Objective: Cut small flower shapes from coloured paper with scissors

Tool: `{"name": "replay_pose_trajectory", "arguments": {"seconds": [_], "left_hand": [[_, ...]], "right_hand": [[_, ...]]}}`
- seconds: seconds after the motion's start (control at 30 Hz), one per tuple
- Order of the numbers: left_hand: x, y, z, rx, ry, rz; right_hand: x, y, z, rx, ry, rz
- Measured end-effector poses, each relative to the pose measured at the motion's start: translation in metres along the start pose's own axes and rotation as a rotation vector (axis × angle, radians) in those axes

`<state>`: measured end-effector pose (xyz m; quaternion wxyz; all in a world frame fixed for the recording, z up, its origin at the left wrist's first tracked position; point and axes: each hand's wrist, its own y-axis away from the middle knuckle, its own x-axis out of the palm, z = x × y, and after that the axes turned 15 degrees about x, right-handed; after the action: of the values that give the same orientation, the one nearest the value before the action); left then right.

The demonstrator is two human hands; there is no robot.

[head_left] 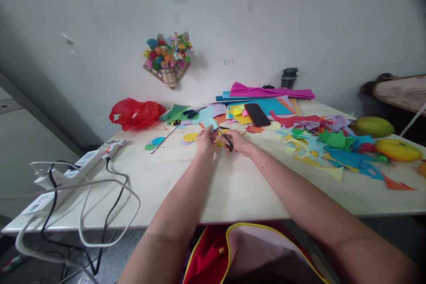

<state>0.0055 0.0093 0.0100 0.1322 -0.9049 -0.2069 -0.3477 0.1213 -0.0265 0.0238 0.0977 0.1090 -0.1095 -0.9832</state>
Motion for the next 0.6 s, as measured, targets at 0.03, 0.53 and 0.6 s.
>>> {"name": "replay_pose_trajectory", "arguments": {"seconds": [0.03, 0.53, 0.6], "left_hand": [[0.0002, 0.0002, -0.0006, -0.003, 0.001, 0.0], [-0.0009, -0.0001, -0.0059, -0.046, -0.047, 0.015], [-0.0011, -0.0004, -0.0066, -0.052, -0.058, 0.019]], "right_hand": [[-0.0002, 0.0, 0.0002, 0.004, 0.011, 0.001], [-0.0029, -0.0024, -0.0021, 0.004, 0.089, 0.036], [-0.0049, -0.0039, -0.0037, -0.011, 0.082, 0.067]]}}
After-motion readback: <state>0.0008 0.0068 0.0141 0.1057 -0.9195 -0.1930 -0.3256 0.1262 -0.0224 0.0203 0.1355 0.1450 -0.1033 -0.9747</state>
